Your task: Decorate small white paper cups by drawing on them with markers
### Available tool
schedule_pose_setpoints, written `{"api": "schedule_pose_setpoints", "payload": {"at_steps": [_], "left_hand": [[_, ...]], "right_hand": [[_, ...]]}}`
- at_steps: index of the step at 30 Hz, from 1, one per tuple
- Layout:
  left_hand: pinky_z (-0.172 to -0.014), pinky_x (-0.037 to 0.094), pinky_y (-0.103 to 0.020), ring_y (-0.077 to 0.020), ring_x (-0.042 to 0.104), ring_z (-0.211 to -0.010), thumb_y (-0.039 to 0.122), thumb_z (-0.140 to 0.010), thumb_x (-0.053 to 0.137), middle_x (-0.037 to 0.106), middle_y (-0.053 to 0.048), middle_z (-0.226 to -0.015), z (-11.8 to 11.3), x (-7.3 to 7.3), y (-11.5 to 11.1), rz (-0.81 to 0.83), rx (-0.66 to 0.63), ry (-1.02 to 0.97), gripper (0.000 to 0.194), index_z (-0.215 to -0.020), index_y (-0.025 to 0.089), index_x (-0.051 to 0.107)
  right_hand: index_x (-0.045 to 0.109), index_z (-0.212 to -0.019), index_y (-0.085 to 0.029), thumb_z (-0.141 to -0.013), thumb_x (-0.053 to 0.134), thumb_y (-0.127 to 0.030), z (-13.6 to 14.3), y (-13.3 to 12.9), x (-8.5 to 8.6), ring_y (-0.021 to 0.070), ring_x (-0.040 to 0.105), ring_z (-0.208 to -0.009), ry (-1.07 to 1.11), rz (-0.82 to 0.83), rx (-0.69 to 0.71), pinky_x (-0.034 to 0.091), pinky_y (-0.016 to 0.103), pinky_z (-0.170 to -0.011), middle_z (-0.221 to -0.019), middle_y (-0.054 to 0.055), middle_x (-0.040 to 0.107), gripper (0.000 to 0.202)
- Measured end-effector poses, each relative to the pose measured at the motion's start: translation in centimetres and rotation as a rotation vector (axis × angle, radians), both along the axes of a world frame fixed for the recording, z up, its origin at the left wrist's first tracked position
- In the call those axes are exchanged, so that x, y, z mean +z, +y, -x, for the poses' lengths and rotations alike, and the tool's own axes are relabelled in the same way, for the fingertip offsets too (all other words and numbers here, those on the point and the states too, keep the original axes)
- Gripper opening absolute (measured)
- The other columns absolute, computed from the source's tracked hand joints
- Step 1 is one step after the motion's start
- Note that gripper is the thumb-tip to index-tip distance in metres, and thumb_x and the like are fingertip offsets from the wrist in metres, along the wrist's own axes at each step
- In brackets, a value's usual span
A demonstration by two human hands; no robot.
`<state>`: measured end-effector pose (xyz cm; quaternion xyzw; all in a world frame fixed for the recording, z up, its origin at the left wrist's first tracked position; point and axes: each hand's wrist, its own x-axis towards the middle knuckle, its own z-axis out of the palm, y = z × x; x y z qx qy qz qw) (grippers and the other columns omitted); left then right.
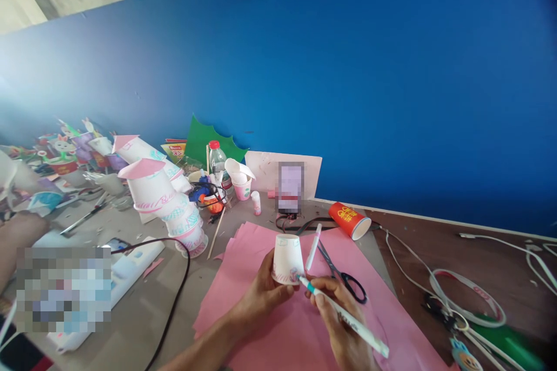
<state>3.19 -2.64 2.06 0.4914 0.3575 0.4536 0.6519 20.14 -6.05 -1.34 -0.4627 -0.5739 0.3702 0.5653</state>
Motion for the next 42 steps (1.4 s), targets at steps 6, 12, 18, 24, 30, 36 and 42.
{"api": "schedule_pose_setpoints", "payload": {"at_steps": [6, 12, 18, 24, 30, 36, 42], "left_hand": [[-0.084, 0.046, -0.039, -0.0239, 0.058, -0.089, 0.046, -0.070, 0.079, 0.062, -0.009, -0.099, 0.1, -0.2, -0.1, -0.002, 0.005, -0.012, 0.067, -0.124, 0.017, 0.052], [-0.085, 0.045, -0.039, -0.0241, 0.057, -0.093, 0.046, -0.069, 0.079, 0.061, -0.008, -0.102, -0.1, -0.5, -0.3, 0.003, 0.044, -0.018, 0.072, -0.128, 0.020, 0.047], [-0.086, 0.042, -0.036, -0.0244, 0.052, -0.099, 0.046, -0.073, 0.076, 0.058, -0.008, -0.109, 0.1, -0.9, -0.2, -0.055, 0.010, -0.022, 0.075, -0.136, 0.022, 0.044], [-0.097, 0.036, -0.038, -0.0258, 0.051, -0.106, 0.034, -0.080, 0.068, 0.062, -0.006, -0.112, 0.9, -1.0, -0.2, -0.031, -0.065, -0.013, 0.055, -0.133, 0.024, 0.052], [-0.092, 0.039, -0.038, -0.0268, 0.055, -0.104, 0.031, -0.084, 0.065, 0.066, -0.009, -0.111, 0.5, -1.1, -0.2, -0.030, -0.069, -0.109, 0.059, -0.139, 0.022, 0.046], [-0.089, 0.041, -0.038, -0.0292, 0.058, -0.103, 0.038, -0.076, 0.074, 0.067, -0.011, -0.112, 0.2, 0.0, -0.2, -0.023, -0.067, -0.136, 0.066, -0.134, 0.020, 0.050], [-0.091, 0.041, -0.039, -0.0298, 0.059, -0.103, 0.041, -0.071, 0.077, 0.069, -0.012, -0.107, 0.3, 0.3, -0.2, 0.015, -0.058, -0.097, 0.058, -0.120, 0.016, 0.060]], "right_hand": [[0.068, -0.093, -0.023, -0.091, 0.060, -0.044, 0.4, -0.1, 0.1, 0.0198, 0.070, -0.072, 0.076, 0.028, 0.003, 0.059, 0.025, -0.065, -0.078, 0.004, 0.070, 0.022], [0.069, -0.098, -0.025, -0.090, 0.060, -0.045, 0.8, -0.3, 0.7, 0.0193, 0.068, -0.075, 0.137, 0.014, -0.056, 0.057, 0.024, -0.065, -0.087, 0.005, 0.070, 0.023], [0.071, -0.099, -0.028, -0.090, 0.061, -0.044, 0.9, -0.2, 0.9, 0.0201, 0.067, -0.081, 0.124, -0.005, -0.031, 0.056, 0.025, -0.071, -0.087, 0.004, 0.071, 0.021], [0.071, -0.098, -0.025, -0.089, 0.062, -0.044, 0.0, 0.3, 0.8, 0.0195, 0.065, -0.069, 0.146, 0.058, 0.022, 0.054, 0.023, -0.053, -0.079, 0.005, 0.070, 0.023], [0.072, -0.089, -0.025, -0.086, 0.065, -0.048, -0.3, 0.5, 0.9, 0.0181, 0.066, -0.067, 0.240, 0.035, 0.070, 0.053, 0.022, -0.055, -0.071, 0.003, 0.069, 0.025], [0.073, -0.085, -0.024, -0.086, 0.064, -0.045, -0.1, 0.3, 0.9, 0.0162, 0.063, -0.060, 0.151, -0.008, 0.053, 0.053, 0.023, -0.054, -0.081, 0.006, 0.074, 0.023], [0.072, -0.090, -0.024, -0.089, 0.061, -0.042, -0.1, 0.2, 0.1, 0.0197, 0.068, -0.071, 0.128, -0.039, 0.044, 0.055, 0.025, -0.059, -0.092, 0.008, 0.075, 0.020]]}}
